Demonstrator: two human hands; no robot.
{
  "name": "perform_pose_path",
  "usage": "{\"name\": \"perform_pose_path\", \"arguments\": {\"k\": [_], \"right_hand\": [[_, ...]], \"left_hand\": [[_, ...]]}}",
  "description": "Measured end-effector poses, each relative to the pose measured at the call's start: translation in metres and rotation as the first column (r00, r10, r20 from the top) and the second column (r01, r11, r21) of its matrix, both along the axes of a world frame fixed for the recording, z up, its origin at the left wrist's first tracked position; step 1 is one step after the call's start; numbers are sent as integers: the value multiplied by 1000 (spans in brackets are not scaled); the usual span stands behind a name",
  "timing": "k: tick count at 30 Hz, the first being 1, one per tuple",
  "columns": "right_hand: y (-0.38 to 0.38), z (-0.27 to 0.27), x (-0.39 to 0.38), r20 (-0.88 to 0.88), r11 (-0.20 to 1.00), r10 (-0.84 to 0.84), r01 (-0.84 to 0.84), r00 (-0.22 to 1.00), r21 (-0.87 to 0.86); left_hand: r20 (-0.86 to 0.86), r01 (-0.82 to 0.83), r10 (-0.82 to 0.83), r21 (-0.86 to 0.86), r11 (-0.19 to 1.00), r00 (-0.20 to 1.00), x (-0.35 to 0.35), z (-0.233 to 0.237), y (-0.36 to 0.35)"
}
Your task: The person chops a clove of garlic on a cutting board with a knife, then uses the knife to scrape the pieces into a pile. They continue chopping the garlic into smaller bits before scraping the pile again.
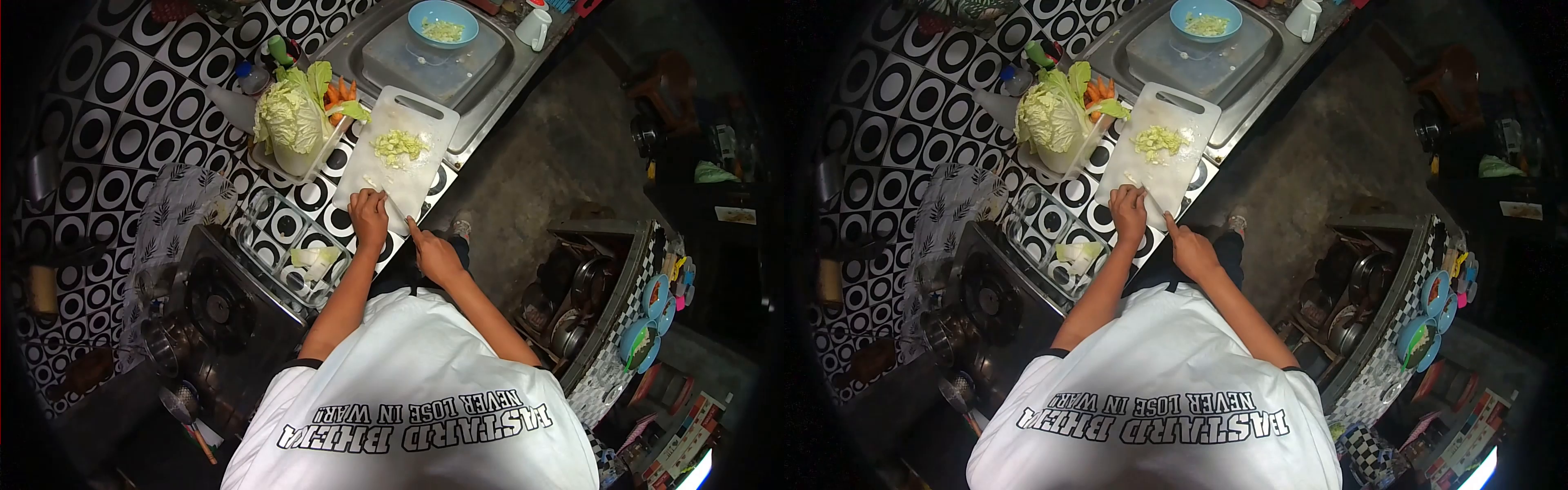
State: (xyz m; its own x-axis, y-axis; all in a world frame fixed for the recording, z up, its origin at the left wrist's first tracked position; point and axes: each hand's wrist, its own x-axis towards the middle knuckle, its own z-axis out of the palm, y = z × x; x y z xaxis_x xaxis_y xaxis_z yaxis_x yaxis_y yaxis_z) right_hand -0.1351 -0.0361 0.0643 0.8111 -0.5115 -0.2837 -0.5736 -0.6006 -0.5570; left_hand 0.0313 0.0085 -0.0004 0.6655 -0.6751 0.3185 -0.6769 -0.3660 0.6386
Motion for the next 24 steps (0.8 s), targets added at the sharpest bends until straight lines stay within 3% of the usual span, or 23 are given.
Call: {"name": "perform_pose_path", "arguments": {"k": [9, 14, 24], "right_hand": [[-7, 26, 9, -139, 998, 13, -22, 990, -58], [-8, 35, 19, -184, 999, 41, -42, 982, 1], [-7, 41, 25, -182, 987, 112, -131, 977, -97]], "left_hand": [[-10, 9, -8, 9, 1000, 1000, 0, -2, 0], [-26, 1, -1, 15, 1000, 1000, 0, -2, 1], [-21, -4, 4, 6, 1000, 1000, -1, 0, 0]]}}
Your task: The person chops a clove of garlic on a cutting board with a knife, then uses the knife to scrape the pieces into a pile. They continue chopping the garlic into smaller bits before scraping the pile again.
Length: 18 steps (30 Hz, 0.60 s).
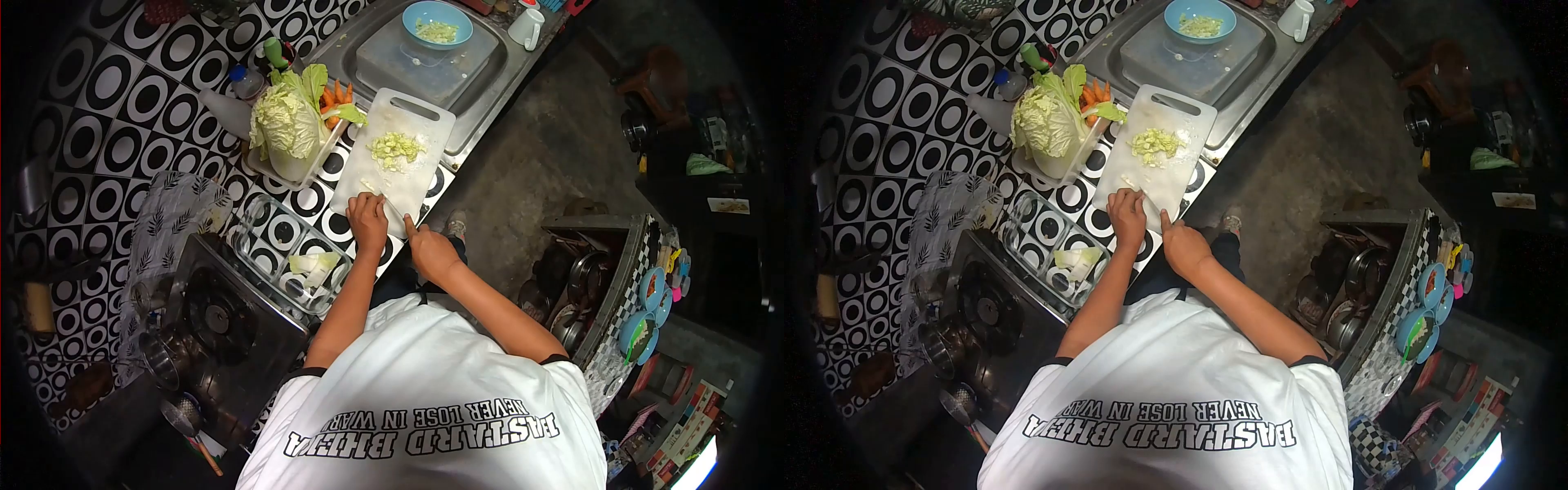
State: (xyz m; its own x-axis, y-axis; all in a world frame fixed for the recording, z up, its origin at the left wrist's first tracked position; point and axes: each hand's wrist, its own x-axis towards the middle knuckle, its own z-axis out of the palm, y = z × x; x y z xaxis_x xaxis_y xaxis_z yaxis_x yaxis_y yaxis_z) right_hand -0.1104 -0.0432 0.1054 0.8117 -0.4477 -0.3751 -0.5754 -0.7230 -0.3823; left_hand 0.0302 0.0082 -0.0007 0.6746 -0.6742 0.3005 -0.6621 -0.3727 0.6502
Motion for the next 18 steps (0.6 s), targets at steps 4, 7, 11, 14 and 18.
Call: {"name": "perform_pose_path", "arguments": {"k": [4, 7, 11, 14, 18], "right_hand": [[-1, 0, 2, -24, 999, 30, -30, 999, -21], [-3, 3, 4, -32, 998, 50, -50, 998, -26], [-5, 9, 8, -69, 994, 100, -103, 993, -38], [-9, 10, 15, -100, 992, 114, -118, 988, -35], [-14, 23, 26, -188, 974, 191, -210, 964, -88]], "left_hand": [[17, -7, 7, 7, 1000, 1000, 0, 0, 0], [17, -7, 6, 6, 1000, 1000, 1, -1, 0], [2, 6, -6, 12, 1000, 1000, 1, -2, 0], [11, 5, -6, 15, 1000, 1000, 2, -3, 0], [33, -3, 3, 8, 1000, 999, 2, -4, 0]]}}
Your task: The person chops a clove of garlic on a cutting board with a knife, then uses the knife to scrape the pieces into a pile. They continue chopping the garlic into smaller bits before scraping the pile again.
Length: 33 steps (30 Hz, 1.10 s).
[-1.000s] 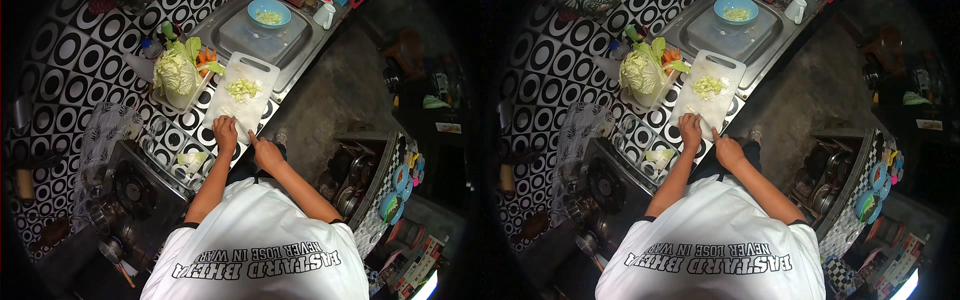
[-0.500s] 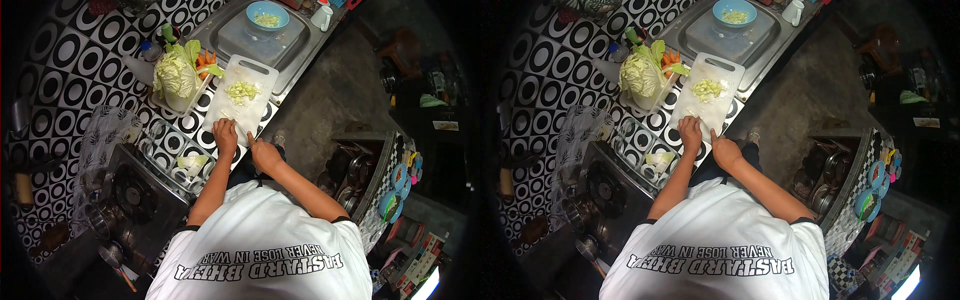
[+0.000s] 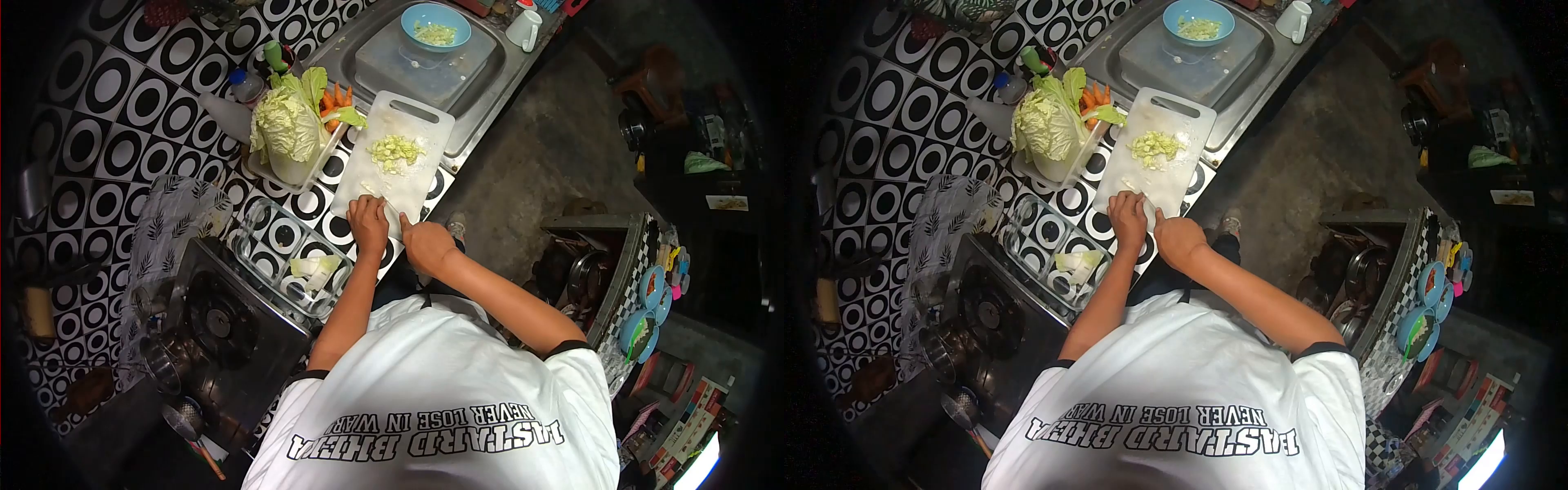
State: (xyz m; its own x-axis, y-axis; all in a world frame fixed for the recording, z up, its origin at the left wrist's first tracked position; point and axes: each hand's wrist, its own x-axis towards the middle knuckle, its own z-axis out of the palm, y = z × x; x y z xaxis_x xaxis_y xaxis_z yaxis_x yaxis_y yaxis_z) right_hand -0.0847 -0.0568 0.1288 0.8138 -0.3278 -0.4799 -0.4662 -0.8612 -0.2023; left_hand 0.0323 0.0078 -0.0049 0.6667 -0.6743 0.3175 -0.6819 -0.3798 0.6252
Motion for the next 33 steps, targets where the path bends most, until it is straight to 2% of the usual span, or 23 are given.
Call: {"name": "perform_pose_path", "arguments": {"k": [8, 21, 24, 26, 33], "right_hand": [[-5, 10, 15, -60, 996, 67, -63, 996, 59], [-9, 8, 15, -90, 994, 38, -28, 995, 108], [-5, 0, 12, -97, 994, 30, -19, 995, 108], [-1, -9, 9, -20, 998, 61, -61, 998, 2], [-4, -9, 5, -25, 999, 42, -41, 999, 18]], "left_hand": [[-10, 7, -7, 10, 1000, 1000, 0, 0, 1], [-7, 5, -5, 37, 999, 1000, 0, 2, 0], [-5, 8, -8, 34, 999, 1000, -1, 4, 0], [-7, 9, -8, 33, 999, 1000, -1, 5, 0], [4, 12, -13, 27, 1000, 1000, -1, 3, 0]]}}
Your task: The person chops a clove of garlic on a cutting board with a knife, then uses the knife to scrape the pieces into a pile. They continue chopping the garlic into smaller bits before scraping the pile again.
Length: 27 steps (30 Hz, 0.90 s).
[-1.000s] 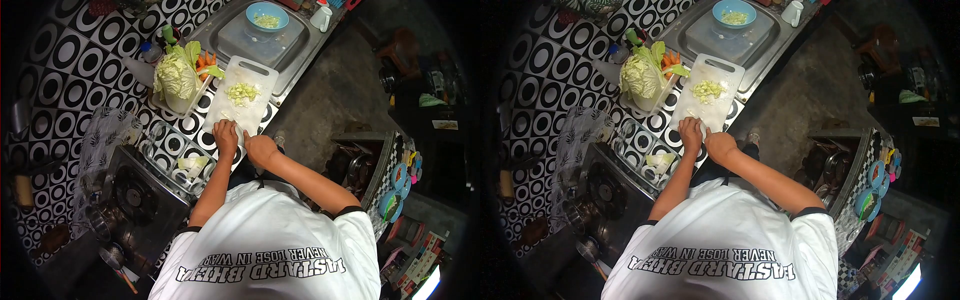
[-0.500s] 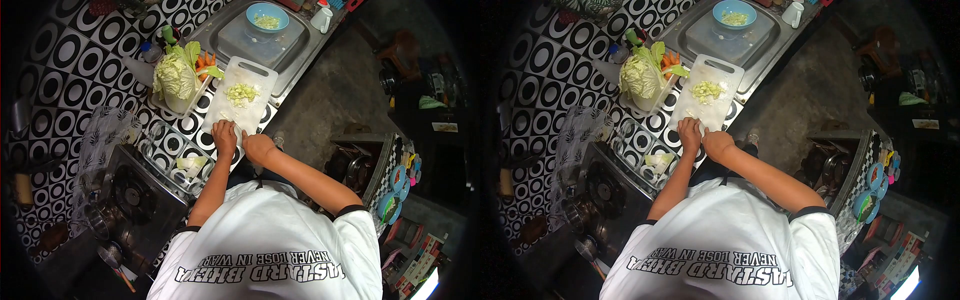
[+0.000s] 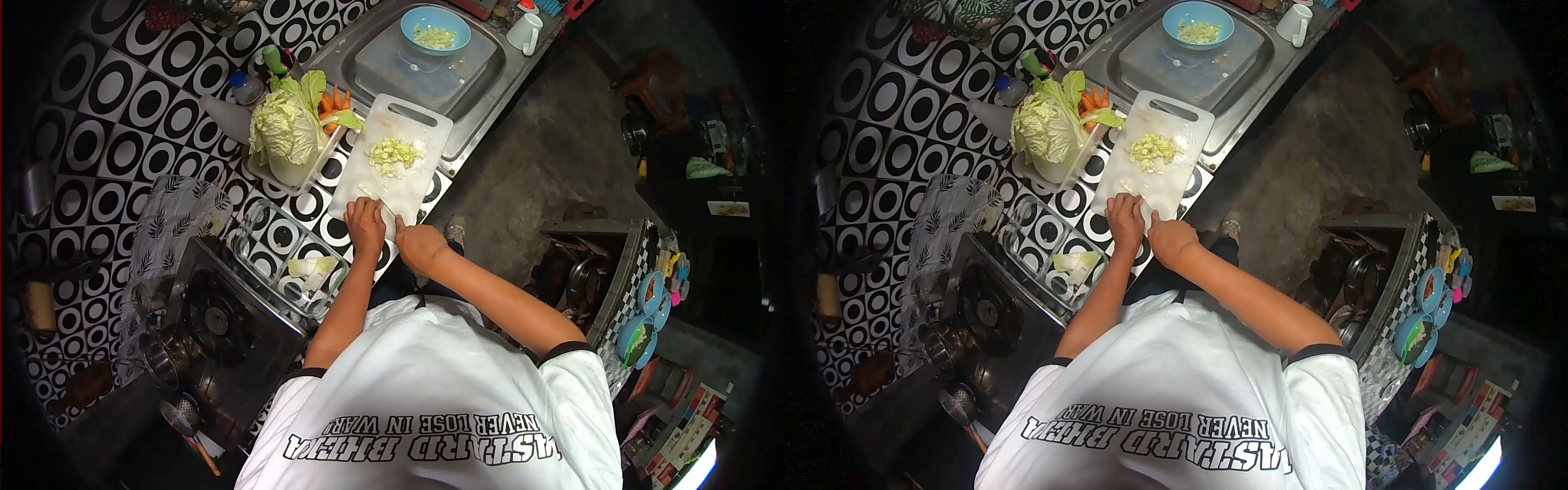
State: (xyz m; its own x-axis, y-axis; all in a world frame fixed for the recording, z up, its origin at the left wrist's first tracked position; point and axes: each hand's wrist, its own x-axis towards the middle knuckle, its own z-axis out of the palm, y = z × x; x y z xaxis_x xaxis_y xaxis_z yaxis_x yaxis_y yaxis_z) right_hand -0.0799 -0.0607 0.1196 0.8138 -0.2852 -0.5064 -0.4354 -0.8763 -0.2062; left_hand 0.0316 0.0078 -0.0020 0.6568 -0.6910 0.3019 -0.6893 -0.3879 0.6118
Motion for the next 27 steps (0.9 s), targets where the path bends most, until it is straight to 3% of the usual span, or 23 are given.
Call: {"name": "perform_pose_path", "arguments": {"k": [3, 27], "right_hand": [[-2, 1, -1, -62, 996, -43, 48, 997, 74], [15, -67, -46, 219, 995, -95, 85, 971, 56]], "left_hand": [[-2, -1, 1, -7, 1000, 1000, -1, 1, 0], [42, 3, -3, -1, 1000, 999, -1, 2, 0]]}}
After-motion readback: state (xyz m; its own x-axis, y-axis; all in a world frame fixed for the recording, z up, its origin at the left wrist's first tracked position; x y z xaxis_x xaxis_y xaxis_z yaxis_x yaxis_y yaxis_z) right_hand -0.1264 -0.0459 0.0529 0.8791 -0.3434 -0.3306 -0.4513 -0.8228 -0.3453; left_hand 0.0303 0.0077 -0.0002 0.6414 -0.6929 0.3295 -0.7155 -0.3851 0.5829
